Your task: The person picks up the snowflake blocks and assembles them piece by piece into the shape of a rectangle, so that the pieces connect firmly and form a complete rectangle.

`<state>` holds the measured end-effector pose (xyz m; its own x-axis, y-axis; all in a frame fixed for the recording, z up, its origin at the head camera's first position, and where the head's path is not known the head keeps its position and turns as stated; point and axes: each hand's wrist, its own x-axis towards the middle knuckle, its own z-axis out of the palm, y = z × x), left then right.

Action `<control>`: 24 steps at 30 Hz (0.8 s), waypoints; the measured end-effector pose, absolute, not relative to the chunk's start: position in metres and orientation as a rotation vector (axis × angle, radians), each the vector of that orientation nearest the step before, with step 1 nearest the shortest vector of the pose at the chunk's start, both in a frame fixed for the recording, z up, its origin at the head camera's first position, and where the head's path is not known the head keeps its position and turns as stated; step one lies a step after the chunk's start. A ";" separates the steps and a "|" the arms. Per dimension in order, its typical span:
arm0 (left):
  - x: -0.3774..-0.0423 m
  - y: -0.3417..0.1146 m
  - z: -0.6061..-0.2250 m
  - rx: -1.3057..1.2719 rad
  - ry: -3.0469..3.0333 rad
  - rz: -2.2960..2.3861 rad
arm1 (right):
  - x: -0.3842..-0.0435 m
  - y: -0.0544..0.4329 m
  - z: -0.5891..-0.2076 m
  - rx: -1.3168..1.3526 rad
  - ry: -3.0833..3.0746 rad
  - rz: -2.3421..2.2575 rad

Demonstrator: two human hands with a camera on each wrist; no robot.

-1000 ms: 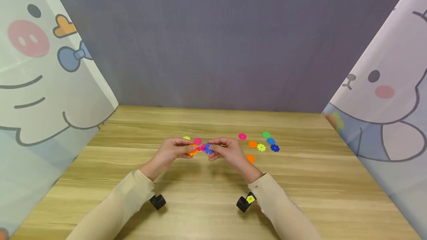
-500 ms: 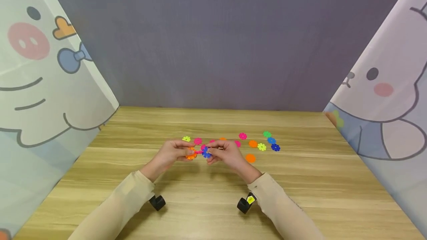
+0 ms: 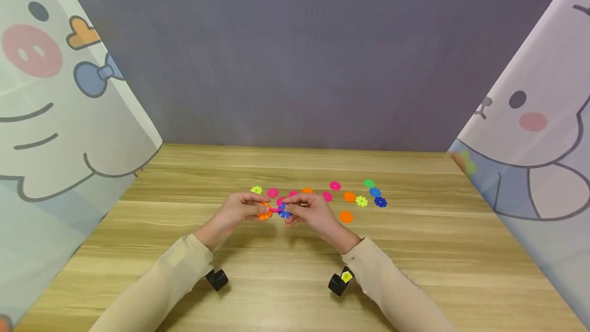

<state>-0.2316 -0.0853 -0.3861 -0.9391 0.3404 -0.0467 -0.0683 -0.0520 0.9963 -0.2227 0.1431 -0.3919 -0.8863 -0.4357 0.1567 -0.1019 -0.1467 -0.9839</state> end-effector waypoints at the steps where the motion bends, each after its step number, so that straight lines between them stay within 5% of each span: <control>1: -0.232 -0.085 -0.387 0.294 1.948 2.067 | -0.223 0.143 -0.392 -0.605 1.884 -2.128; 24: -0.232 -0.110 -0.402 0.379 1.912 2.004 | -0.231 0.145 -0.403 -0.639 1.877 -2.002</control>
<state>-0.2317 -0.1095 -0.4018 -0.9053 0.4225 -0.0432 -0.0630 -0.0330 0.9975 -0.2311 0.1452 -0.4029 -0.8479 -0.5203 0.1021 -0.0684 -0.0836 -0.9941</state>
